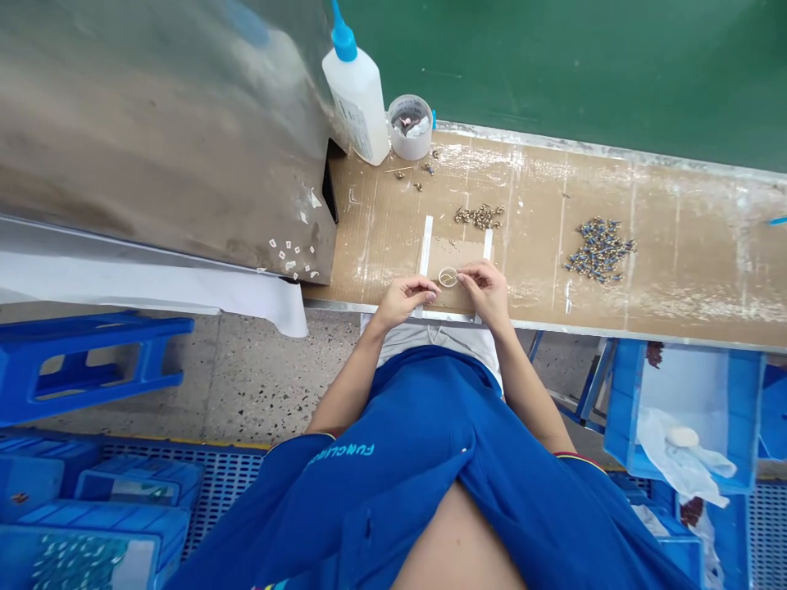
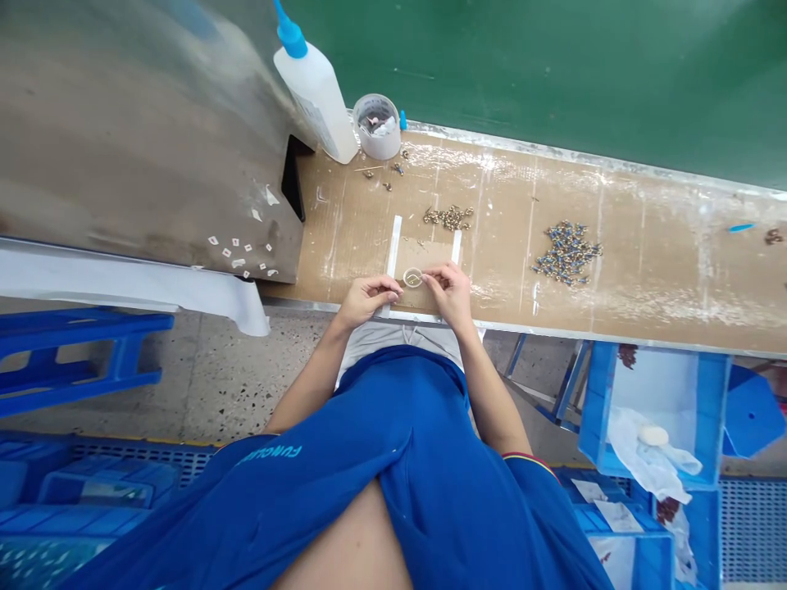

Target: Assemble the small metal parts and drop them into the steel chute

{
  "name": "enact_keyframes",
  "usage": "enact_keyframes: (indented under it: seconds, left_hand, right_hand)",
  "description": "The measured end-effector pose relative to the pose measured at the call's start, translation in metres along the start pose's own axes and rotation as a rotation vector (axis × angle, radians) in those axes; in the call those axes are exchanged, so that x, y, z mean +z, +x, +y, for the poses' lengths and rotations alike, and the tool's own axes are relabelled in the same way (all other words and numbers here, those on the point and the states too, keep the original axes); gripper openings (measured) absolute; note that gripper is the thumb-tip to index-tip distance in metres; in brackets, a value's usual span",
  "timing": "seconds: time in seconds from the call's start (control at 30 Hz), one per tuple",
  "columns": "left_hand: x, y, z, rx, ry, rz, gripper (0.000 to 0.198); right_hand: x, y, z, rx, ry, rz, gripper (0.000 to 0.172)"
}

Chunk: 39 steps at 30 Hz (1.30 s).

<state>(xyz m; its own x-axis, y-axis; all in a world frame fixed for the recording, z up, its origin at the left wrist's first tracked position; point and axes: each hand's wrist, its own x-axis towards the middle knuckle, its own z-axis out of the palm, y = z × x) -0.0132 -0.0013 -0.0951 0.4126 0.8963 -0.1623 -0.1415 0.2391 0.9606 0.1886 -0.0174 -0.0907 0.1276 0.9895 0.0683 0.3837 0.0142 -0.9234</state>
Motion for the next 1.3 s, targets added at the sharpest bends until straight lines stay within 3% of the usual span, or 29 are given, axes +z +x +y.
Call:
enact_keyframes:
  seconds: [0.17, 0.43, 0.6, 0.8, 0.9, 1.3]
  left_hand:
    - [0.000, -0.002, -0.007, -0.051, -0.050, 0.049, 0.035]
    - [0.003, -0.003, -0.012, -0.053, 0.008, 0.047, 0.034]
    - [0.003, -0.003, -0.014, -0.049, 0.047, 0.024, 0.033]
    - [0.007, -0.005, -0.016, 0.001, 0.176, 0.041, 0.025]
    - [0.008, -0.005, -0.017, 0.042, 0.212, 0.040, 0.021]
    - [0.009, -0.006, -0.011, 0.096, 0.318, 0.023, 0.014]
  right_hand:
    - [0.000, 0.002, -0.007, -0.150, -0.102, -0.068, 0.013]
    - [-0.002, 0.009, -0.015, -0.281, -0.331, -0.064, 0.020]
    - [-0.003, 0.007, -0.017, -0.242, -0.268, -0.137, 0.019]
    - [-0.003, -0.001, -0.031, -0.115, -0.079, -0.015, 0.026]
    - [-0.005, -0.009, -0.038, -0.058, -0.059, -0.028, 0.027]
    - [0.000, -0.017, -0.038, -0.165, -0.167, -0.058, 0.022]
